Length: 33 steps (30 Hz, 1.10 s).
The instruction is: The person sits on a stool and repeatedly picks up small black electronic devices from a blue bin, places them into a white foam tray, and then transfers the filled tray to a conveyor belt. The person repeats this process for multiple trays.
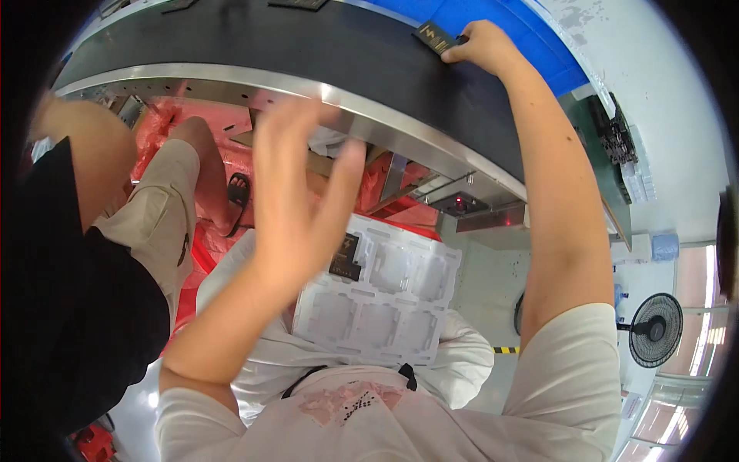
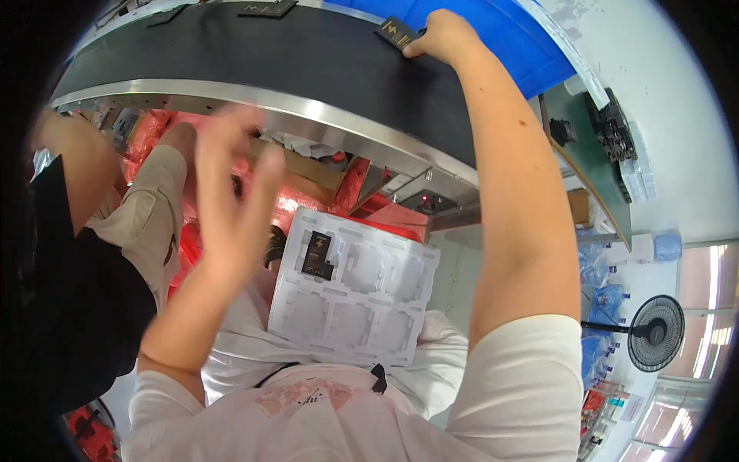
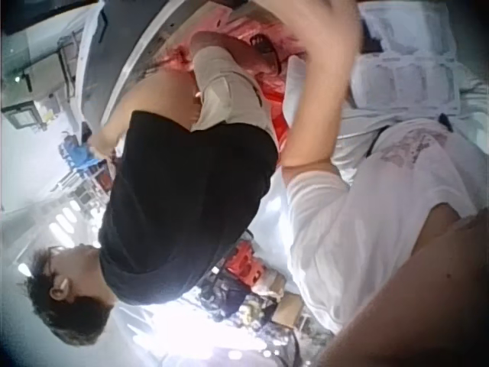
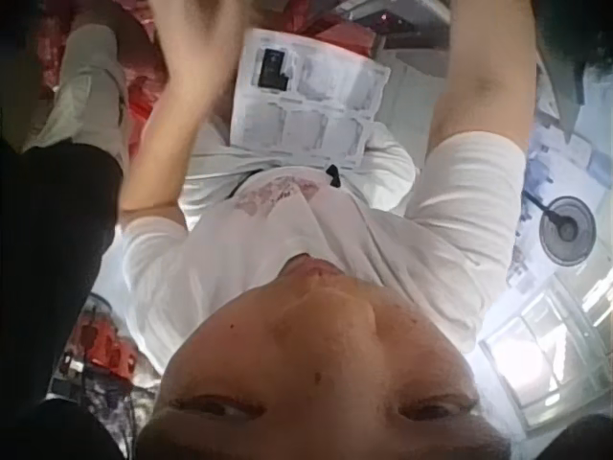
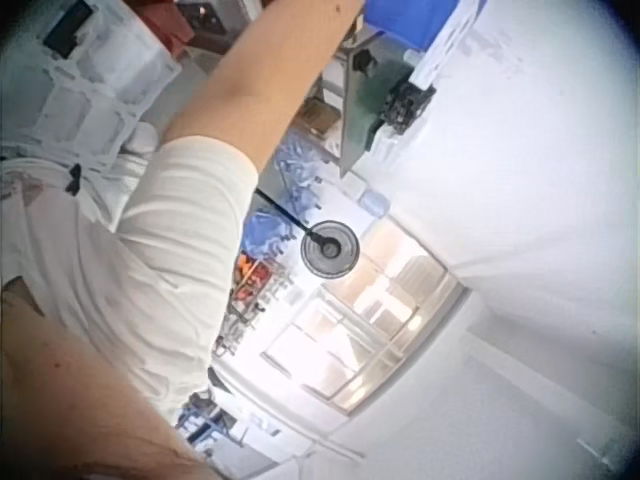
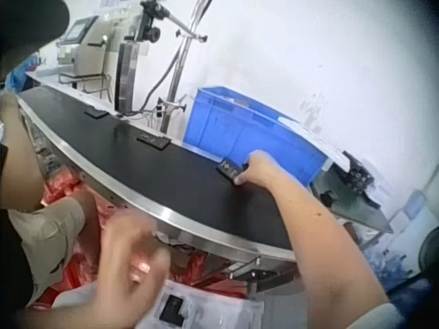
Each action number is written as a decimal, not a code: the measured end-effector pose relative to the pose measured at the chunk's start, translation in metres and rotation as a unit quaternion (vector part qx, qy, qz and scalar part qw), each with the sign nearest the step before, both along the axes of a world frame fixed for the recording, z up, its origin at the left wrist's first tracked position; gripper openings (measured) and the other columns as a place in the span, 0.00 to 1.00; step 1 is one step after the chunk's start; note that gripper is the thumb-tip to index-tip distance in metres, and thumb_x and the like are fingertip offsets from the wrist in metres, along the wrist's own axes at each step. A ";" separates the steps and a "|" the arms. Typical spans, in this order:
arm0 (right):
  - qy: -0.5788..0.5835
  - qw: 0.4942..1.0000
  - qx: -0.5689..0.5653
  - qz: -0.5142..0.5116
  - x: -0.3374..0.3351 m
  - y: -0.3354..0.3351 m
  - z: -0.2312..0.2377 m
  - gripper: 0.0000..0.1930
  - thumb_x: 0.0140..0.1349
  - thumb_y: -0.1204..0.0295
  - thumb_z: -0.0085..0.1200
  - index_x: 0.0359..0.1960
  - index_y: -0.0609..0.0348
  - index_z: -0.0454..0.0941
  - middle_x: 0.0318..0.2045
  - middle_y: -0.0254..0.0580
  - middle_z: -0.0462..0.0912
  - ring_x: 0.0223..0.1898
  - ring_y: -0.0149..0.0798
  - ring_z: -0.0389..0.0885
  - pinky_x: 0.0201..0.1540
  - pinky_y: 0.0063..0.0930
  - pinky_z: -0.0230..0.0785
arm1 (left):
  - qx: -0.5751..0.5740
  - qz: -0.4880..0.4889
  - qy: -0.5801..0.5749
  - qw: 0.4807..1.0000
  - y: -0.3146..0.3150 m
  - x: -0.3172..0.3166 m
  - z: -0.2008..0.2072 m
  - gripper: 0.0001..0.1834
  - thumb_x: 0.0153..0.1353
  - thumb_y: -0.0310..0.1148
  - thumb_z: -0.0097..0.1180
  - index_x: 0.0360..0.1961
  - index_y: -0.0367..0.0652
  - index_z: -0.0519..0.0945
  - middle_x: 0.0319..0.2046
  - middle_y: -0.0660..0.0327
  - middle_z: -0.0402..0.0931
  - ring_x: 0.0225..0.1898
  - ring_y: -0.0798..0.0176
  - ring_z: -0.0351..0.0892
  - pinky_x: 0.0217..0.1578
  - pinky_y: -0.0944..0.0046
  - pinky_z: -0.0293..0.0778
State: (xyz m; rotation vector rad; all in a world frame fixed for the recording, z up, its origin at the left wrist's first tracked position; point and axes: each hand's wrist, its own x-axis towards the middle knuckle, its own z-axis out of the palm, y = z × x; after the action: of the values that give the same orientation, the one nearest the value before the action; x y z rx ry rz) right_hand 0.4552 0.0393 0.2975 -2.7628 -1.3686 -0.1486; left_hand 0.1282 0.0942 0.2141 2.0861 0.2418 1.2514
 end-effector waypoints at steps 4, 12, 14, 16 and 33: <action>0.023 0.973 0.227 0.038 -0.076 -0.050 0.002 0.17 0.51 0.59 0.61 0.30 0.63 0.81 0.21 0.38 0.78 0.25 0.32 0.73 0.29 0.26 0.63 | 0.051 0.209 -0.057 0.975 0.073 0.094 0.037 0.40 0.50 0.43 0.63 0.60 0.38 0.60 0.58 0.49 0.60 0.59 0.47 0.59 0.57 0.47 0.56; 0.471 0.809 0.245 -0.251 -0.223 -0.225 -0.123 0.19 0.53 0.67 0.63 0.15 0.58 0.65 0.12 0.29 0.62 0.16 0.23 0.60 0.20 0.22 0.53 | 0.062 0.327 0.328 0.884 0.104 0.189 0.035 0.38 0.49 0.54 0.62 0.54 0.37 0.71 0.56 0.47 0.68 0.59 0.47 0.65 0.55 0.42 0.59; 0.457 0.773 0.311 -0.313 -0.241 -0.245 -0.171 0.20 0.55 0.67 0.62 0.15 0.60 0.64 0.11 0.32 0.64 0.15 0.25 0.62 0.19 0.23 0.56 | 0.048 0.234 0.413 0.879 0.090 0.179 0.046 0.35 0.49 0.55 0.62 0.51 0.39 0.75 0.52 0.50 0.73 0.56 0.48 0.69 0.54 0.43 0.61; 0.401 0.798 0.281 -0.352 -0.247 -0.261 -0.214 0.19 0.57 0.64 0.59 0.17 0.62 0.67 0.12 0.38 0.69 0.16 0.32 0.68 0.22 0.28 0.61 | 0.078 0.234 0.398 0.884 0.092 0.184 0.044 0.33 0.49 0.55 0.62 0.48 0.41 0.78 0.48 0.52 0.77 0.53 0.49 0.73 0.53 0.45 0.62; 0.308 0.900 0.029 -0.309 -0.237 -0.283 -0.244 0.26 0.46 0.44 0.61 0.20 0.60 0.78 0.17 0.43 0.79 0.25 0.46 0.79 0.29 0.38 0.68 | 0.148 -0.336 0.303 0.879 -0.098 0.003 -0.081 0.45 0.41 0.36 0.68 0.61 0.37 0.62 0.59 0.50 0.62 0.60 0.47 0.60 0.60 0.52 0.58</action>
State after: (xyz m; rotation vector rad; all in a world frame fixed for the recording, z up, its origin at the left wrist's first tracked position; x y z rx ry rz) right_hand 0.2181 -0.2439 0.0536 -2.7126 -0.3202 0.5991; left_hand 0.1308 -0.0043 0.1327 2.4581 -0.4085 0.2082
